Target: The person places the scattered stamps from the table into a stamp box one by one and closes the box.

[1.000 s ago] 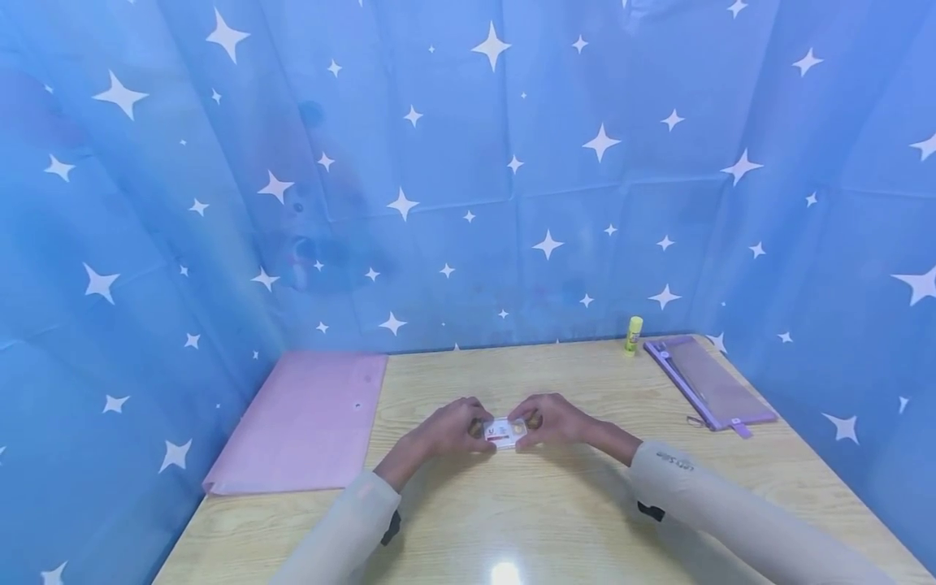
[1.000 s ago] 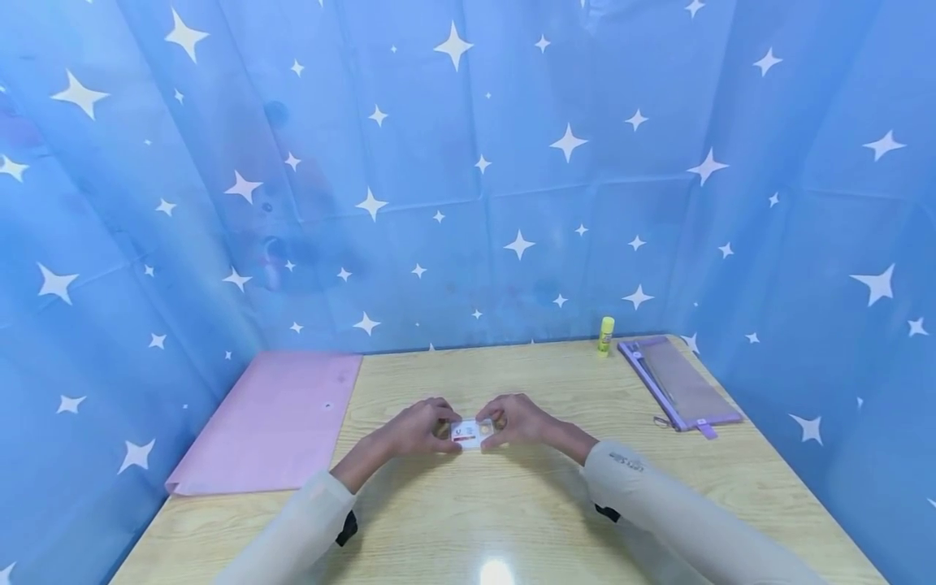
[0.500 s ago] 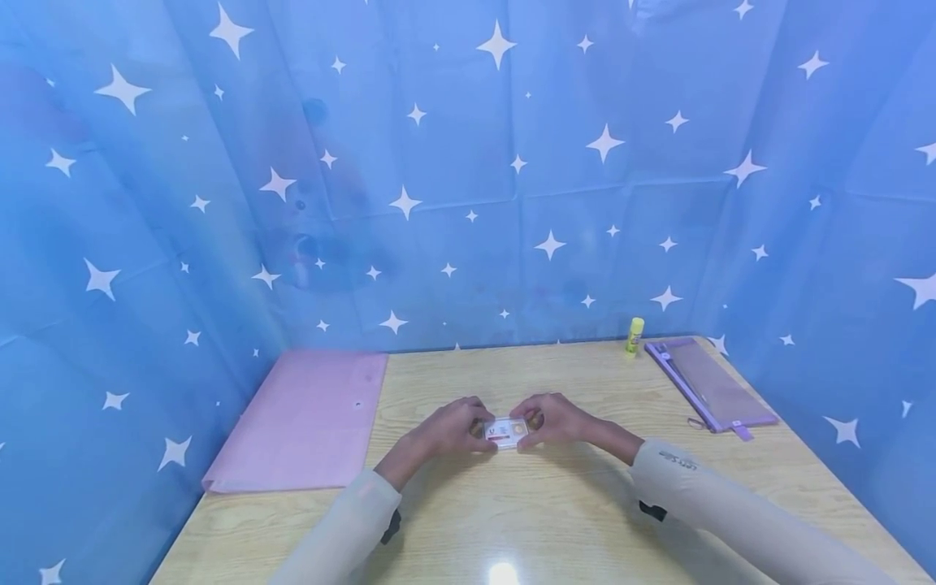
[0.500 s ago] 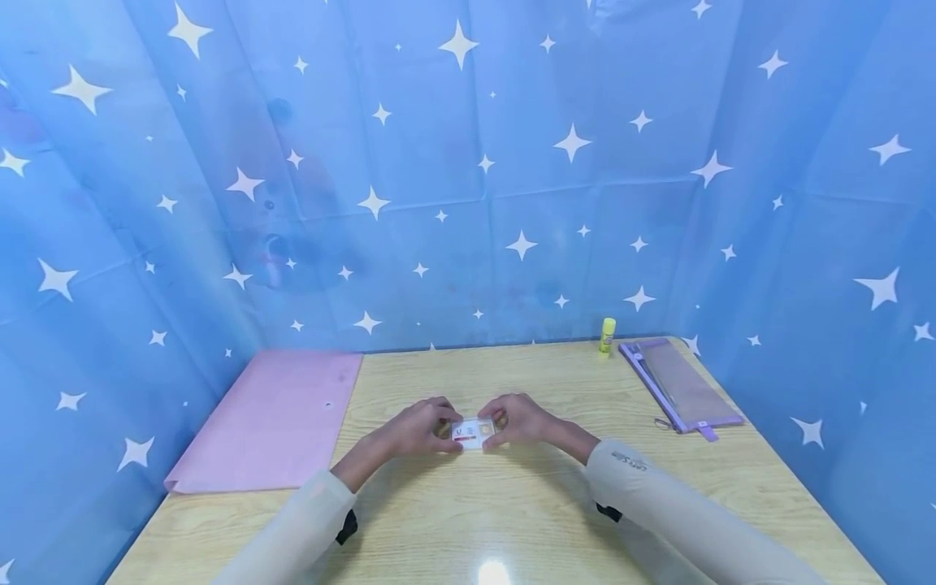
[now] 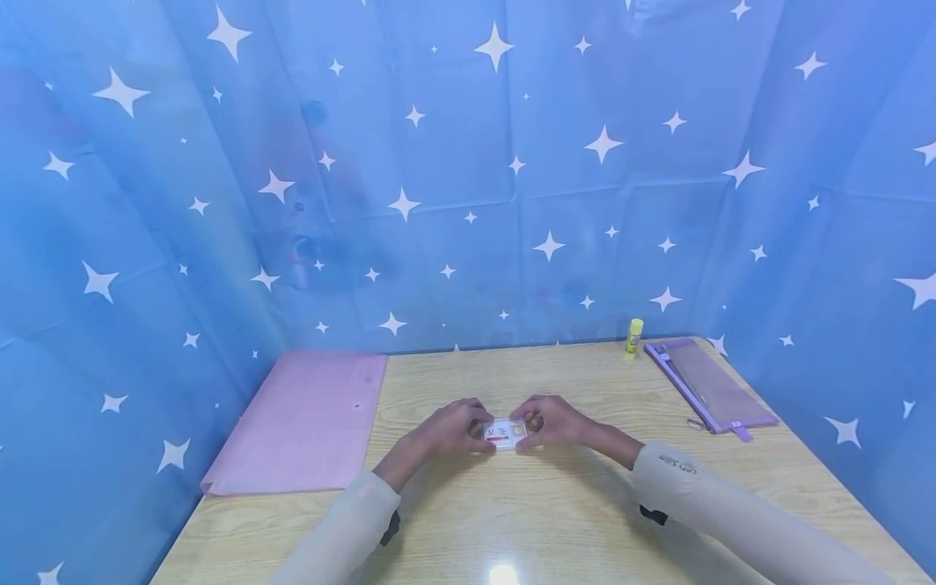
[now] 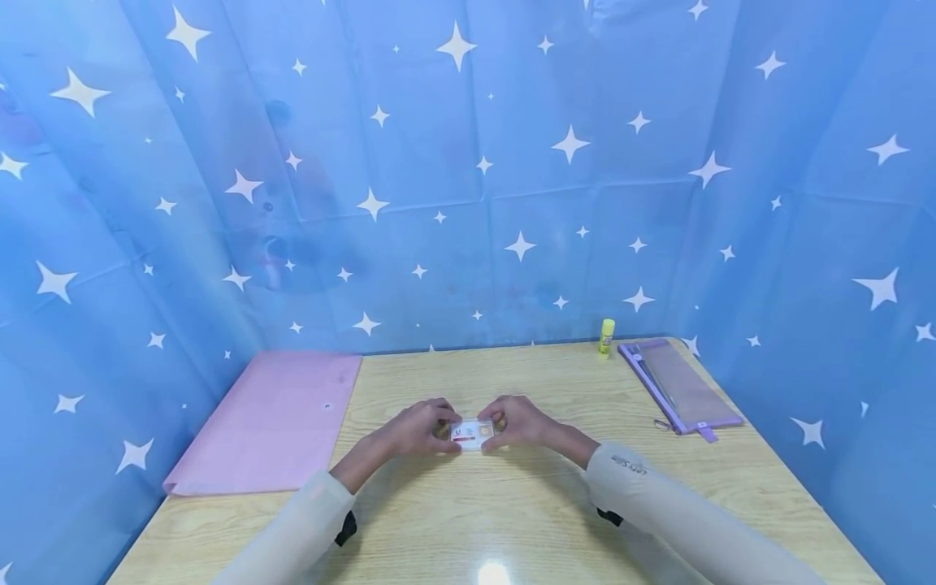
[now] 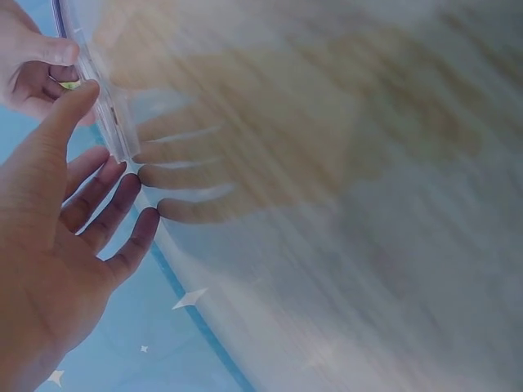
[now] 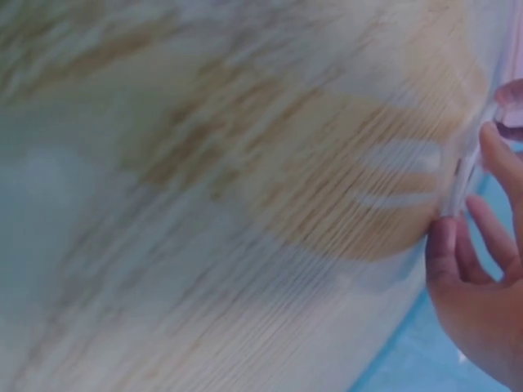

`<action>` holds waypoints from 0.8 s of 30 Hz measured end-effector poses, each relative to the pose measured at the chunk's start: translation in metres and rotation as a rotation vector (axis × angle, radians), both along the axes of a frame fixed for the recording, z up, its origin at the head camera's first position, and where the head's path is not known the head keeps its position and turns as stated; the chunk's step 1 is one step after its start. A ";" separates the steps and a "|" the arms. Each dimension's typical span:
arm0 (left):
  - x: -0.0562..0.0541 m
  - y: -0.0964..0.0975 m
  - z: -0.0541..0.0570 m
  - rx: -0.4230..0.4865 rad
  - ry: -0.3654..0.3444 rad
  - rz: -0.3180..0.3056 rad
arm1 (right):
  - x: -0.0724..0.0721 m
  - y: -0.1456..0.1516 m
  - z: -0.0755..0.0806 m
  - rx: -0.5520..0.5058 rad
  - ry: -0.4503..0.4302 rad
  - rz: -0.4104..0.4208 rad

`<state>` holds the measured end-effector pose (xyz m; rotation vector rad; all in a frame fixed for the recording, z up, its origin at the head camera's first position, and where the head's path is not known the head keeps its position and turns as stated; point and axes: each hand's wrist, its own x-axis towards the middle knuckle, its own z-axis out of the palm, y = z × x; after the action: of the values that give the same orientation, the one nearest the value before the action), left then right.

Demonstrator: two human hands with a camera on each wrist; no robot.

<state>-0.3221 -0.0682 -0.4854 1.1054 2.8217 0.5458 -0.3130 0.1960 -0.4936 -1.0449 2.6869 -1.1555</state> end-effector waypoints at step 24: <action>-0.003 0.000 0.003 -0.002 0.015 0.030 | 0.010 -0.012 0.005 0.002 0.001 -0.069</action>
<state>-0.3247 -0.0678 -0.4829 1.0735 2.8554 0.5383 -0.3029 0.1842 -0.4884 -0.9595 2.7451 -1.1631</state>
